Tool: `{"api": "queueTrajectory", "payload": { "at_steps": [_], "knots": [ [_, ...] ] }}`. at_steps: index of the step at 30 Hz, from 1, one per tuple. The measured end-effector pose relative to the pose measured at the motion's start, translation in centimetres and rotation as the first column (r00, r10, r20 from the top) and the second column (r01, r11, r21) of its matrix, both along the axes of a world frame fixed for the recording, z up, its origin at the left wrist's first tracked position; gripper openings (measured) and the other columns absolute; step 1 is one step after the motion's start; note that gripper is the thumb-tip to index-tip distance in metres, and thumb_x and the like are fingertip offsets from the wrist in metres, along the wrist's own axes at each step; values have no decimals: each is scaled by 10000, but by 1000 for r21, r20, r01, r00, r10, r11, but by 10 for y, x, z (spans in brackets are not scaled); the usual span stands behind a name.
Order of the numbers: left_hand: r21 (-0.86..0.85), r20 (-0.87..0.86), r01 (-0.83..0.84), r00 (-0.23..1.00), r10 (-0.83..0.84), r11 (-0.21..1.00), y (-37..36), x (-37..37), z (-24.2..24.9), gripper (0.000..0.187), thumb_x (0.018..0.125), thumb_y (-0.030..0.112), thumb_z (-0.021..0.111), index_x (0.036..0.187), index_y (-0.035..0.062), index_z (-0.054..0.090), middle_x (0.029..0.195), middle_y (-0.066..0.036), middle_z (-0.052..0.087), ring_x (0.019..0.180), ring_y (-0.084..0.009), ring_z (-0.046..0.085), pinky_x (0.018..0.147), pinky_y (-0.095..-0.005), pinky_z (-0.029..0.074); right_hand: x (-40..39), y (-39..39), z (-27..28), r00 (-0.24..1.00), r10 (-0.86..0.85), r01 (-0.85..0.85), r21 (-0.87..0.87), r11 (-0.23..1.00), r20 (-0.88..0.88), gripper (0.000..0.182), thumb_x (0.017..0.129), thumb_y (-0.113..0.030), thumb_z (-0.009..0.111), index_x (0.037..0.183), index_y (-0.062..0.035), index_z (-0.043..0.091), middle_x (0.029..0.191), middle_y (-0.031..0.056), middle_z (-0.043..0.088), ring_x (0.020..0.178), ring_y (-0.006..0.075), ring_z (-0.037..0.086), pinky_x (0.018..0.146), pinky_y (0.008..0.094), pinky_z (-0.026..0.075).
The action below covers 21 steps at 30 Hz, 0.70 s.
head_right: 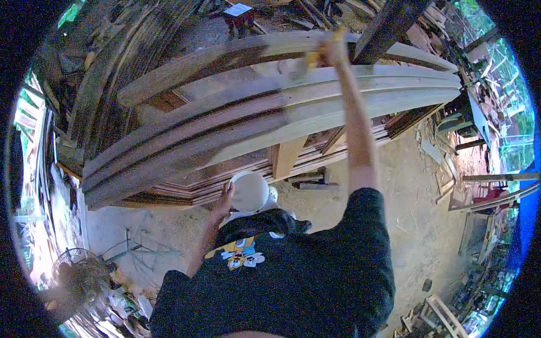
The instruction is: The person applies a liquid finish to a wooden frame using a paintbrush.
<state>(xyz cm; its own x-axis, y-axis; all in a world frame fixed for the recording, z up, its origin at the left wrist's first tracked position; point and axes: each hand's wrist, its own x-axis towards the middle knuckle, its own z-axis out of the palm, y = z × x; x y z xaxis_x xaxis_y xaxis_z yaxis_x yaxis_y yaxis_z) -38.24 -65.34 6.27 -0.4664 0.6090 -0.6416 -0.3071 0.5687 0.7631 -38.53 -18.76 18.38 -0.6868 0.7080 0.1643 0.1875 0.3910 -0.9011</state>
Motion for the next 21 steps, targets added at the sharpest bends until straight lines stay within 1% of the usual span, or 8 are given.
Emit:
{"api": "queueTrajectory", "payload": {
  "at_steps": [4,7,9,13,14,15,18,21],
  "knots": [
    [-57,-168,86,981,-95,995,1,2,-16,450,800,433,261,1153,156,236,1096,-158,338,961,-305,405,682,-357,398,52,92,-12,977,-87,103,71,992,-194,217,724,-201,501,723,12,546,584,39,539,470,135,497,413,261,401],
    [-172,-82,108,989,-123,979,15,6,15,488,790,467,236,1168,160,215,1139,-163,310,1013,-304,365,791,-372,340,65,37,-5,957,-163,-33,648,761,240,206,712,-246,492,786,-65,556,701,102,555,647,220,534,549,298,419],
    [-265,35,109,994,-103,958,23,10,25,542,771,516,222,1188,172,183,1166,-164,293,1042,-288,342,811,-375,321,31,-8,1,853,-253,-141,666,732,457,251,699,-315,481,807,-102,560,729,121,559,690,278,539,606,343,419],
    [-80,-63,34,997,-39,996,23,21,-25,455,814,393,240,1173,114,215,1146,-170,280,1054,-304,310,856,-344,271,-41,-102,38,873,24,-222,353,909,487,378,716,-360,474,727,12,541,656,124,554,633,183,547,538,289,414],
    [-34,-235,110,965,-115,993,22,22,-41,419,828,345,236,1160,89,239,1124,-170,302,1072,-320,274,881,-345,230,-72,-87,-7,821,571,-560,231,796,22,319,745,-335,450,759,-25,526,680,49,539,610,126,508,519,269,401],
    [-32,-238,114,964,-119,993,19,23,-54,419,828,345,236,1160,89,239,1124,-170,302,1072,-320,274,881,-345,230,-71,-137,22,866,495,-498,-31,867,-70,258,762,-304,436,748,-53,497,677,0,507,566,104,464,496,254,383],
    [-46,-640,401,691,-335,915,14,26,-64,422,828,328,256,1168,80,231,1103,-180,303,1048,-322,295,885,-347,231,-104,-182,-18,845,530,-526,67,848,-78,248,760,-302,439,705,-68,500,618,7,487,522,104,441,481,246,377],
    [136,-643,371,738,-203,919,15,29,-35,441,824,350,268,1173,83,229,1081,-184,307,1023,-296,327,876,-343,259,-102,-178,-20,899,358,-438,-493,752,-253,265,756,-313,438,716,-66,523,607,24,491,528,105,459,457,238,378]
  ]
}}
